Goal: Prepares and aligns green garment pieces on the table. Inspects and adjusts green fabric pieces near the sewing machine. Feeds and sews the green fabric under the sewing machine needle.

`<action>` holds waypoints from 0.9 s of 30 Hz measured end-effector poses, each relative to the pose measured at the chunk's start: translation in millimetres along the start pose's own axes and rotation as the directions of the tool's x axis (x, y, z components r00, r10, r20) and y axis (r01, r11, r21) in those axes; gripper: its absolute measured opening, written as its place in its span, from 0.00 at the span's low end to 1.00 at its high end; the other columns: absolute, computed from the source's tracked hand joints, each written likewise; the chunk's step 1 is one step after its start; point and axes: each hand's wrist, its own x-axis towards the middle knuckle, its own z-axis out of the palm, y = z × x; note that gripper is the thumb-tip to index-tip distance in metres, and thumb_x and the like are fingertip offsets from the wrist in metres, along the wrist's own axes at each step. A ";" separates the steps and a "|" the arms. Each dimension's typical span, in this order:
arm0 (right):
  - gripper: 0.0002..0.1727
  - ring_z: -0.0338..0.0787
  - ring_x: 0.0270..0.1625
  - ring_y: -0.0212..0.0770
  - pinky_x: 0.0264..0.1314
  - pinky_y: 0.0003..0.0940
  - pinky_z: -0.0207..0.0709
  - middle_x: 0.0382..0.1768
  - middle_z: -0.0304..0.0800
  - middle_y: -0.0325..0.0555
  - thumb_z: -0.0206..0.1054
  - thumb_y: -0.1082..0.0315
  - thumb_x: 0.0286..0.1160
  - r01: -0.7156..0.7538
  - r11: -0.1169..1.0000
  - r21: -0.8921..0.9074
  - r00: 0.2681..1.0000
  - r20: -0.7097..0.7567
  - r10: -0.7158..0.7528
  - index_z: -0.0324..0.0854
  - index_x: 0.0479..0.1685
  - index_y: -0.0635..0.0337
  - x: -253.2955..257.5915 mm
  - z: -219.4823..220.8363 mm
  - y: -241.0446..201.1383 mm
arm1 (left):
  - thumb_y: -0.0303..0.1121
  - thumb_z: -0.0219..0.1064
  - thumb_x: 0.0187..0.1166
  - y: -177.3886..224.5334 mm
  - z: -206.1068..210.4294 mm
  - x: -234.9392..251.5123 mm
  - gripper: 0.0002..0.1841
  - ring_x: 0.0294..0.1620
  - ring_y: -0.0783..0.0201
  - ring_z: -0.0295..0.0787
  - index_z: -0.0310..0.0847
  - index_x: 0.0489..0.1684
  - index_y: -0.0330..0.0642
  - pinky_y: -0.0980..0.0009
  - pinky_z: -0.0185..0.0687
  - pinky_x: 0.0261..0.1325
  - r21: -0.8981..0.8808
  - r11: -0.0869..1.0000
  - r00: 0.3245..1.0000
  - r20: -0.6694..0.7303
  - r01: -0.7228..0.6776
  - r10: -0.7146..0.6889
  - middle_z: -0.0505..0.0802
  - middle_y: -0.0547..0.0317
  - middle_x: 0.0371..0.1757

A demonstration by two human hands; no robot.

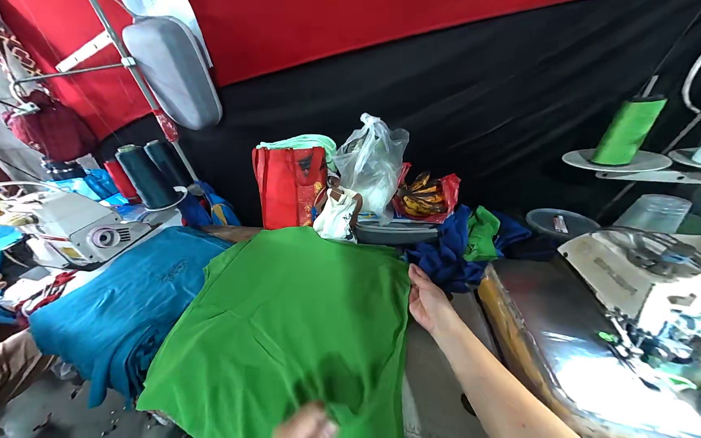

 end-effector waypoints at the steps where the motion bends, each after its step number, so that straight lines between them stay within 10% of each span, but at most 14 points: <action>1: 0.28 0.79 0.73 0.40 0.72 0.35 0.73 0.79 0.71 0.54 0.47 0.63 0.95 0.009 1.000 -0.018 0.999 0.034 -0.009 0.53 0.90 0.59 2.1 -1.7 1.1 | 0.28 0.55 0.88 3.0 -11.9 8.3 0.12 0.35 0.81 0.80 0.80 0.36 0.31 0.81 0.78 0.44 -0.049 0.993 0.981 -0.156 0.109 -0.115 0.85 0.65 0.32; 6: 0.26 0.88 0.63 0.44 0.65 0.36 0.83 0.70 0.77 0.60 0.43 0.65 0.96 -0.010 0.995 0.095 0.998 0.069 0.003 0.49 0.88 0.64 6.4 1.3 4.0 | 0.41 0.38 0.96 -25.1 -108.7 22.0 0.19 0.42 0.75 0.91 0.69 0.67 0.41 0.69 0.91 0.45 -0.574 0.814 0.491 -0.688 0.082 -0.535 0.90 0.65 0.44; 10: 0.28 0.82 0.68 0.47 0.67 0.37 0.80 0.79 0.64 0.60 0.46 0.70 0.94 0.002 0.999 0.048 0.998 0.068 -0.006 0.47 0.90 0.62 9.2 2.5 3.2 | 0.41 0.35 0.96 -36.5 -137.4 -6.4 0.18 0.39 0.78 0.89 0.67 0.65 0.42 0.73 0.90 0.42 -0.540 0.841 0.385 -0.780 -0.017 -0.493 0.88 0.69 0.42; 13: 0.32 0.82 0.70 0.51 0.72 0.41 0.78 0.78 0.67 0.67 0.55 0.73 0.89 0.208 0.928 -0.309 0.973 0.161 -0.164 0.49 0.90 0.66 -0.4 7.2 7.4 | 0.38 0.40 0.96 3.3 -114.2 0.4 0.15 0.34 0.77 0.91 0.71 0.58 0.42 0.74 0.91 0.37 -0.498 0.867 0.436 -0.781 -0.003 -0.447 0.90 0.71 0.35; 15: 0.36 0.75 0.79 0.62 0.79 0.57 0.71 0.81 0.68 0.71 0.67 0.67 0.81 0.436 0.733 -0.522 0.894 0.347 -0.285 0.58 0.87 0.69 -27.9 15.9 7.9 | 0.32 0.45 0.93 33.4 -83.9 5.5 0.12 0.33 0.76 0.91 0.77 0.48 0.43 0.73 0.92 0.39 -0.434 0.900 0.604 -0.709 0.036 -0.365 0.92 0.73 0.32; 20: 0.47 0.86 0.65 0.39 0.65 0.35 0.82 0.64 0.85 0.55 0.87 0.54 0.49 0.744 0.653 -0.140 0.445 0.833 -0.328 0.74 0.72 0.70 -150.9 43.9 25.9 | 0.26 0.63 0.82 61.9 -7.1 11.6 0.10 0.62 0.74 0.86 0.92 0.35 0.35 0.73 0.85 0.65 -0.259 0.966 0.933 -0.350 -0.015 -0.079 0.91 0.56 0.58; 27: 0.46 0.80 0.74 0.52 0.76 0.44 0.76 0.74 0.77 0.64 0.84 0.56 0.60 0.710 0.528 -0.466 0.590 0.803 -0.084 0.71 0.80 0.68 -148.4 17.3 24.5 | 0.24 0.63 0.81 47.2 27.9 7.9 0.10 0.67 0.68 0.83 0.90 0.43 0.26 0.73 0.83 0.67 -0.362 0.929 0.960 -0.224 0.078 -0.168 0.85 0.42 0.66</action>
